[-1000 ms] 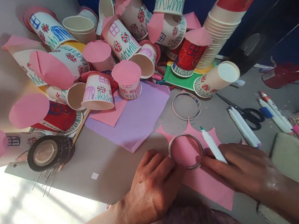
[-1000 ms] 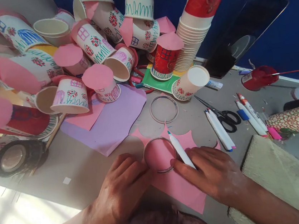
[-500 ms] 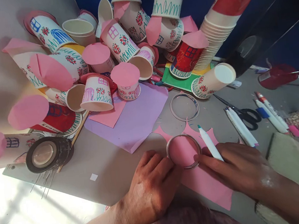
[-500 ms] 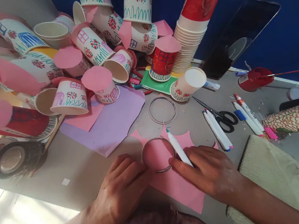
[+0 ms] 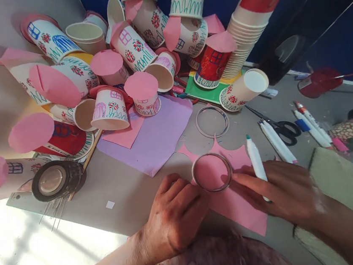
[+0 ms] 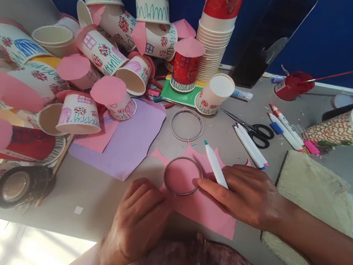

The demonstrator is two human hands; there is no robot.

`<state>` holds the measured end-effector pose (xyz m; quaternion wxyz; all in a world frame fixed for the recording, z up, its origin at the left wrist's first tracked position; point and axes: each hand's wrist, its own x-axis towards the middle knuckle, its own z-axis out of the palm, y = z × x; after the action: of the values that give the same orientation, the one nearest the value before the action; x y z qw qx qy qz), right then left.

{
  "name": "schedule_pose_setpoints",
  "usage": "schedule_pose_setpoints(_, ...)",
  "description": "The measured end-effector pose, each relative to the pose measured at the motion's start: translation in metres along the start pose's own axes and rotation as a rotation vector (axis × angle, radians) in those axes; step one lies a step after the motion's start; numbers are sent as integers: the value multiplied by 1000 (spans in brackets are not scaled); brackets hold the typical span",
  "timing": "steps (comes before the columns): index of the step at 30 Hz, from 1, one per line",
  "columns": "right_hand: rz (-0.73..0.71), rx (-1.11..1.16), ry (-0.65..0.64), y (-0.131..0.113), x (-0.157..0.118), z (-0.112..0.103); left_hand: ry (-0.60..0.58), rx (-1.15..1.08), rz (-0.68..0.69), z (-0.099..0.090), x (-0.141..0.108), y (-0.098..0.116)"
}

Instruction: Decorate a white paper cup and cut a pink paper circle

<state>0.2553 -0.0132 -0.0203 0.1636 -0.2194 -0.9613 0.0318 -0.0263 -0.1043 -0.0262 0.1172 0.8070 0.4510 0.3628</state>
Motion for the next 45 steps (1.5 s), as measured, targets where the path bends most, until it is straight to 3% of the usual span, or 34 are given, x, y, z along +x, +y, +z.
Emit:
schedule_pose_setpoints(9, 39, 176, 84, 0, -1, -3, -43, -4, 63, 2, -4, 11)
schedule_pose_setpoints(22, 154, 148, 323, -1, 18, -16, -67, 80, 53, 8, -3, 7)
schedule_pose_setpoints(27, 193, 221, 253, 4, 9, 0, 4, 101, -12, 6, -5, 8)
schedule_pose_setpoints(30, 171, 149, 185, 4, 5, 7, 10, 126, -27, 5, -5, 7)
schedule_pose_setpoints(35, 116, 28, 134, 1, 9, 3, 5, 144, -35, 7, -5, 5)
schedule_pose_setpoints(45, 89, 13, 134, -1, 10, 2, 15, 180, -42, 6, -7, 4)
